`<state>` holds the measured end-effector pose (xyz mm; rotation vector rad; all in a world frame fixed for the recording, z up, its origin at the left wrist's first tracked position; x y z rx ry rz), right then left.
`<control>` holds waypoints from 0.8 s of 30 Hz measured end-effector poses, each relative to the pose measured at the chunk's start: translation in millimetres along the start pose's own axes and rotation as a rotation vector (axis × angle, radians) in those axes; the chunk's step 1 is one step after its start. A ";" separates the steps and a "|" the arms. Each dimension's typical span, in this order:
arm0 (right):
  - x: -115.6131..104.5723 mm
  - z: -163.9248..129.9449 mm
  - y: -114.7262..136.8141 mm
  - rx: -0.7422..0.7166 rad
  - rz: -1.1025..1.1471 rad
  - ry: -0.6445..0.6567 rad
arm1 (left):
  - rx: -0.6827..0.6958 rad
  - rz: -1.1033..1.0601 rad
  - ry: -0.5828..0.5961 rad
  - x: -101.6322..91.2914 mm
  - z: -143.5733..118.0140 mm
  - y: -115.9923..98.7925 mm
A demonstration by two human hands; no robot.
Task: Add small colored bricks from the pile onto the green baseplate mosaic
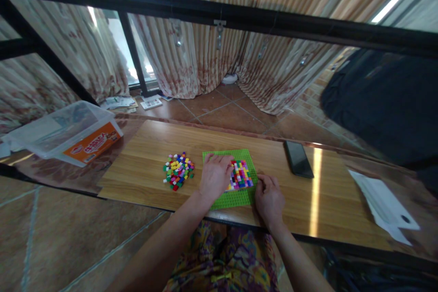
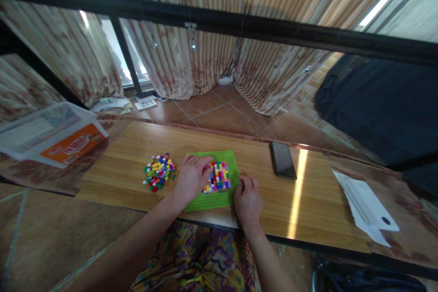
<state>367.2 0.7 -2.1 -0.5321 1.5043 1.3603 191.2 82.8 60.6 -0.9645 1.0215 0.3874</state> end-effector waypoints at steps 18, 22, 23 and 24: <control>-1.1 0.2 1.2 0.000 0.003 0.007 | -0.044 0.027 -0.121 3.5 -13.7 -1.4; -1.4 0.3 1.4 0.000 0.005 0.004 | -0.024 0.017 -0.115 3.6 -21.1 -0.7; -1.4 0.2 1.4 -0.002 0.006 0.002 | -0.010 0.017 -0.110 3.7 -22.4 -1.2; -1.3 0.2 1.4 -0.007 0.009 -0.002 | 0.004 0.019 -0.105 3.7 -23.4 -2.0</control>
Point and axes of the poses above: each hand's wrist, its own z-axis towards the middle knuckle, its own x-axis out of the palm, y = z × x, the point moved 8 cm from there along z, towards the middle knuckle, and after that the axes turned 12 degrees about y, right-handed, at the moved point
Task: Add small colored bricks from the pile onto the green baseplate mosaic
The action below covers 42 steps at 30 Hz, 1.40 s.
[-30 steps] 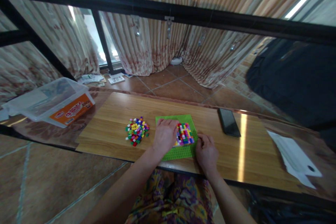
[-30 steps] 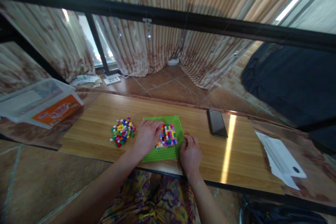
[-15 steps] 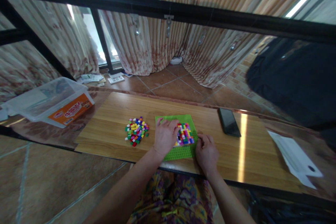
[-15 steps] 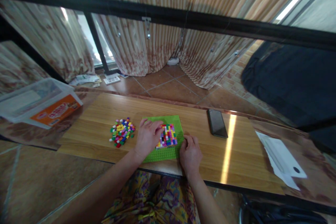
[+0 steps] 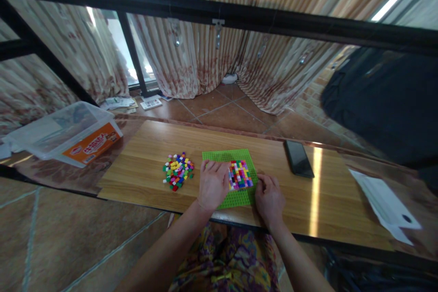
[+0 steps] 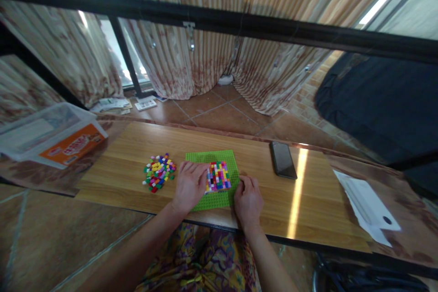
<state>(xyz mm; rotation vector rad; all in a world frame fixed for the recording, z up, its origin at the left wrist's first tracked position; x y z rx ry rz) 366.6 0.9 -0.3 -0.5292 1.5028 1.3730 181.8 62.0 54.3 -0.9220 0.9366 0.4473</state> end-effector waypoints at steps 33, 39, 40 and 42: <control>1.4 -0.8 -2.0 -0.026 -0.026 -0.011 | -0.015 0.090 0.065 -7.9 -21.0 -2.4; 1.4 -1.4 -2.7 -0.013 -0.040 -0.002 | -0.147 0.051 -0.101 -46.0 -67.0 48.7; 1.5 -1.5 -3.4 -0.011 -0.042 -0.001 | -0.181 0.059 -0.119 -51.8 -76.5 58.8; 1.6 -1.8 -4.1 -0.021 -0.035 -0.007 | -0.251 0.067 -0.129 -60.2 -95.0 77.0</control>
Point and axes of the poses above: each hand's wrist, its own z-axis towards the middle knuckle, its own x-axis out of the palm, y = z × x, the point moved 8 cm from there along z, towards the middle knuckle, and after that the axes turned 12 degrees about y, right-handed, at the moved point
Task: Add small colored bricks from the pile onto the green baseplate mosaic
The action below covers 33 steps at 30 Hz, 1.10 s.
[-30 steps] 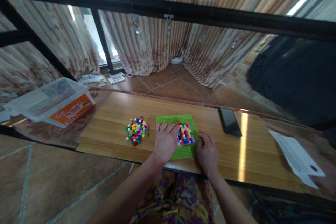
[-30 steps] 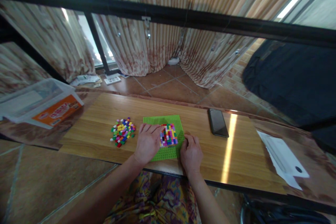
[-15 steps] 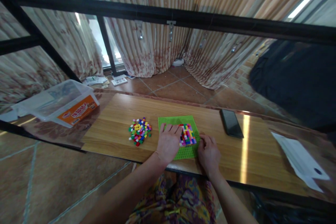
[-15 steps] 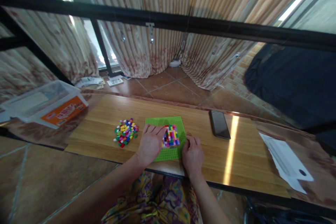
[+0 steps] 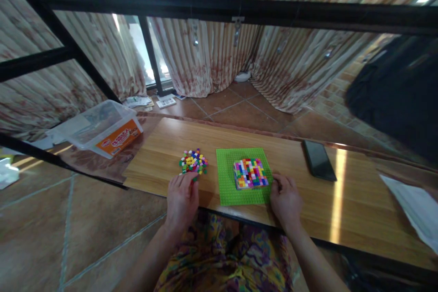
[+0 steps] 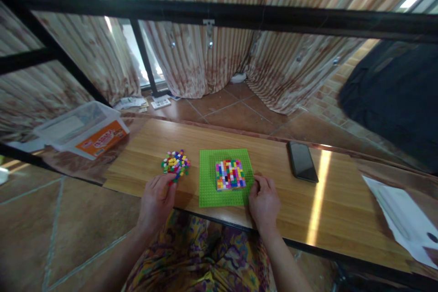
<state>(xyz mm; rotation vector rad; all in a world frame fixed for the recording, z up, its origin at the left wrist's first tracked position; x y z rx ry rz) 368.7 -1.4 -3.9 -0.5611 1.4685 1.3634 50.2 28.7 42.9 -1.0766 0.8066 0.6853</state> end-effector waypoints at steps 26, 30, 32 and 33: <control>-2.0 0.1 0.6 -0.017 -0.022 -0.006 | -0.066 0.180 0.067 15.3 -4.9 27.8; -1.1 -0.4 0.2 -0.035 -0.023 -0.022 | -0.065 0.157 0.080 17.6 -1.7 28.7; 0.2 -0.1 -0.4 -0.039 -0.021 -0.016 | -0.063 0.155 0.093 18.9 -0.6 28.4; 0.7 0.0 -0.7 -0.040 -0.020 -0.013 | -0.062 0.157 0.097 19.4 -0.2 28.3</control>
Point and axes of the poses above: each hand's wrist, its own z-axis towards the middle knuckle, its own x-axis out of the palm, y = z × x, the point moved 8 cm from there along z, towards the middle knuckle, and after that the axes turned 12 degrees about y, right-handed, at the moved point
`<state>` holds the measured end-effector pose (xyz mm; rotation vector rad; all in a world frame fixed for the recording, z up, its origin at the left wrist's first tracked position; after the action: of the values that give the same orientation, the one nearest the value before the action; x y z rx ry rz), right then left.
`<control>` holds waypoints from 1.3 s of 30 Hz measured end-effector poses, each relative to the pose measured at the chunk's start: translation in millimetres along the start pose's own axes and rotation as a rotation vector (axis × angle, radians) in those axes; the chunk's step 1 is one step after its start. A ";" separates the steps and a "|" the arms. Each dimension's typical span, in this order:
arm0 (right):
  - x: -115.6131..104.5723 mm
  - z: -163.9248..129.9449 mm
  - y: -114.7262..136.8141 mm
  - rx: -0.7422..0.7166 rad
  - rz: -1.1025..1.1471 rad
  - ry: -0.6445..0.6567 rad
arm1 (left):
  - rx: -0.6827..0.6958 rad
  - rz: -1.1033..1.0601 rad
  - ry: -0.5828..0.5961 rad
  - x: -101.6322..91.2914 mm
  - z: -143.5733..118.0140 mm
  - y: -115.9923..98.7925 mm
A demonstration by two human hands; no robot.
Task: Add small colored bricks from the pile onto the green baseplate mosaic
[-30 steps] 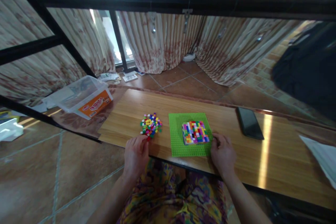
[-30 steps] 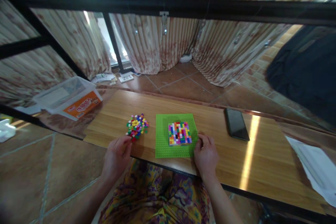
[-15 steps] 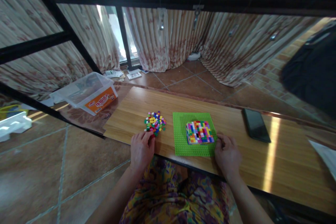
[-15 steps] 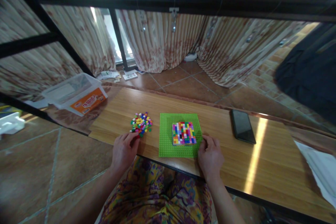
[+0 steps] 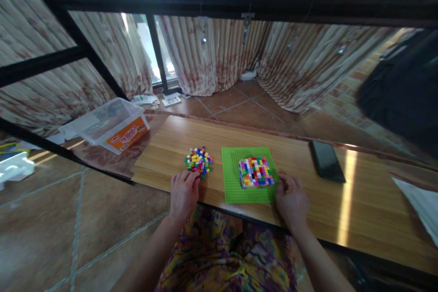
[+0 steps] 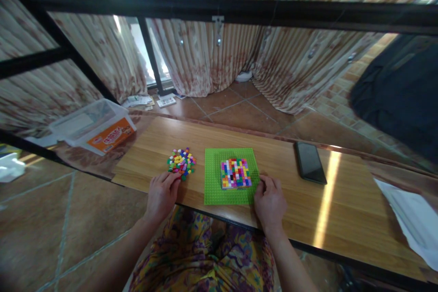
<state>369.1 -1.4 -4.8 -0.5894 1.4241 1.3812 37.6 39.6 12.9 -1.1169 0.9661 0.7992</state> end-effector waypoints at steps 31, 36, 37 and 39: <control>0.1 2.7 3.6 0.079 0.062 0.026 | 0.201 -0.707 0.055 11.2 70.1 -108.3; -0.5 2.6 4.8 0.080 0.080 0.022 | 0.163 -0.665 0.048 15.1 82.0 -107.8; -0.6 2.5 4.6 0.084 0.079 0.020 | 0.160 -0.655 0.049 15.5 84.2 -107.7; -0.5 2.5 4.4 0.086 0.075 0.020 | 0.156 -0.640 0.053 16.7 87.9 -107.8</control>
<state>366.2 1.7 -2.0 -0.4992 1.5273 1.3685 160.2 97.3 48.7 -1.2171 0.6382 0.1727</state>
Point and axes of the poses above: each hand's wrist, its own z-axis towards the middle knuckle, its own x-axis out of the palm, y = z × x, the point moved 8 cm from there along z, towards the middle knuckle, and after that the axes turned 12 degrees about y, right-handed, at the moved point
